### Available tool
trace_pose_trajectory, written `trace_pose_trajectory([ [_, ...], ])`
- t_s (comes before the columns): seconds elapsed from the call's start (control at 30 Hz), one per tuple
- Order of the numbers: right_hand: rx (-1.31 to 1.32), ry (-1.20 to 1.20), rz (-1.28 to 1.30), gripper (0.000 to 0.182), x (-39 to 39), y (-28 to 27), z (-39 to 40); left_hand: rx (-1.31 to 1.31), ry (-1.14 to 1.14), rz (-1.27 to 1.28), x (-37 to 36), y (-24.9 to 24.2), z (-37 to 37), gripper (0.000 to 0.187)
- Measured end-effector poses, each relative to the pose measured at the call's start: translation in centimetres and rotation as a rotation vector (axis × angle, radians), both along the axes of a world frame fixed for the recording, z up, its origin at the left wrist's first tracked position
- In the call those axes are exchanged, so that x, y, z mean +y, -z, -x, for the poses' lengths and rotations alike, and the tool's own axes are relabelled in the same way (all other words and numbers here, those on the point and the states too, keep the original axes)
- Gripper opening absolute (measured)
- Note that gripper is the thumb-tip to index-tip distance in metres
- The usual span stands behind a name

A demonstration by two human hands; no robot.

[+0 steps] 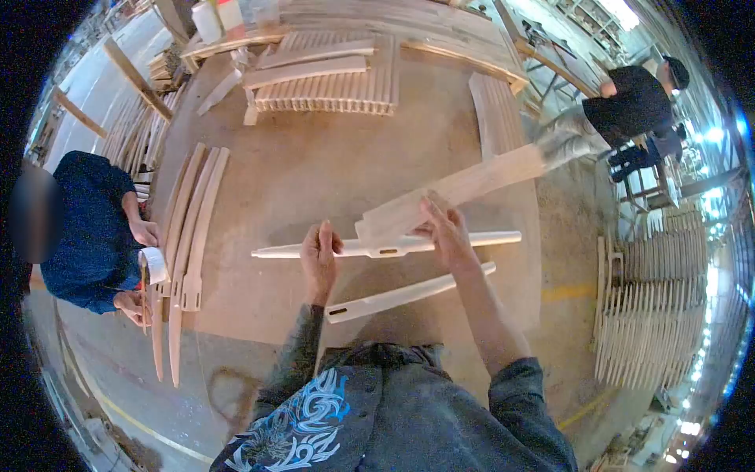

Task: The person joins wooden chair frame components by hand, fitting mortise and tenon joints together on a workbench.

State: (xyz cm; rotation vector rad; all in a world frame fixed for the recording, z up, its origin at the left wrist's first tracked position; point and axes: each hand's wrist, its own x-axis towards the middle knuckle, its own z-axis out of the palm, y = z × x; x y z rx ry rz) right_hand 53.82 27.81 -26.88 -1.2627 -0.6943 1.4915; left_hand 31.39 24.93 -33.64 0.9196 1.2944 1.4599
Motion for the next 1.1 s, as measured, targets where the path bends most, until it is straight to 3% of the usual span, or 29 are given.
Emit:
trace_pose_trajectory([
  [0.03, -0.008, 0.016, 0.016, 0.040, -0.1, 0.0, -1.2, 0.412, -0.040, -0.108, -0.5, 1.0, 0.1, 0.029],
  [0.07, -0.153, -0.023, -0.063, 0.037, -0.3, 0.1, -2.3, 0.531, 0.117, -0.129, -1.3, 1.5, 0.7, 0.034],
  [0.1, -0.297, -0.068, -0.142, 0.033, -0.6, 0.3, -3.0, 0.525, 0.132, -0.117, -1.9, 1.9, 0.3, 0.034],
  [0.17, -0.431, -0.125, -0.128, 0.031, -1.4, -0.1, -3.5, 1.037, 0.269, -0.326, -2.1, 1.4, -0.2, 0.053],
  [0.2, -0.524, -0.179, -0.127, 0.032, -1.8, 1.7, -4.1, 0.997, 0.331, -0.313, -2.2, 3.1, -0.9, 0.064],
  [0.27, -0.680, -0.237, -0.113, 0.035, -2.6, 1.8, -3.8, 1.019, 0.384, -0.356, -1.5, 4.5, -1.8, 0.062],
  [0.4, -0.588, -0.282, -0.114, 0.033, -3.3, 3.8, -3.1, 1.121, 0.479, -0.336, 0.4, 8.3, -2.4, 0.054],
  [0.5, -0.646, -0.406, -0.149, 0.029, -3.5, 3.6, -3.1, 1.070, 0.553, -0.289, 0.9, 6.9, -1.5, 0.045],
  [0.57, -0.681, -0.503, -0.323, 0.028, -3.7, 1.8, -2.3, 1.084, 0.572, -0.261, 0.9, 6.0, -0.7, 0.046],
  [0.8, -0.943, -0.719, -0.394, 0.022, -3.4, -1.7, 1.6, 1.073, 0.580, -0.245, 1.0, 5.2, 0.2, 0.042],
  [0.83, -0.688, -0.650, -0.488, 0.025, -3.6, -0.3, 1.5, 1.066, 0.583, -0.241, 0.9, 5.3, 0.3, 0.042],
  [0.9, -0.967, -0.694, -0.609, 0.028, -3.6, 0.8, 1.9, 1.100, 0.592, -0.233, 1.1, 5.3, 0.2, 0.040],
  [0.93, -0.802, -0.737, -0.312, 0.029, -3.9, 1.2, 1.9, 1.090, 0.585, -0.228, 1.4, 5.3, 0.1, 0.040],
  [0.97, -0.804, -0.750, -0.305, 0.029, -4.4, 3.1, 1.5, 1.078, 0.612, -0.222, 1.4, 5.5, 0.1, 0.046],
  [1.03, -1.036, -0.582, -0.598, 0.029, -4.9, 6.2, 1.6, 1.070, 0.634, -0.204, 1.3, 5.5, 0.7, 0.052],
  [1.07, -1.225, -0.703, -0.356, 0.030, -5.1, 6.3, 1.7, 1.009, 0.588, -0.220, 1.2, 5.3, 1.0, 0.059],
  [1.1, -1.215, -0.724, -0.347, 0.030, -5.6, 6.3, 1.7, 0.942, 0.550, -0.224, 0.2, 5.2, 1.3, 0.065],
])
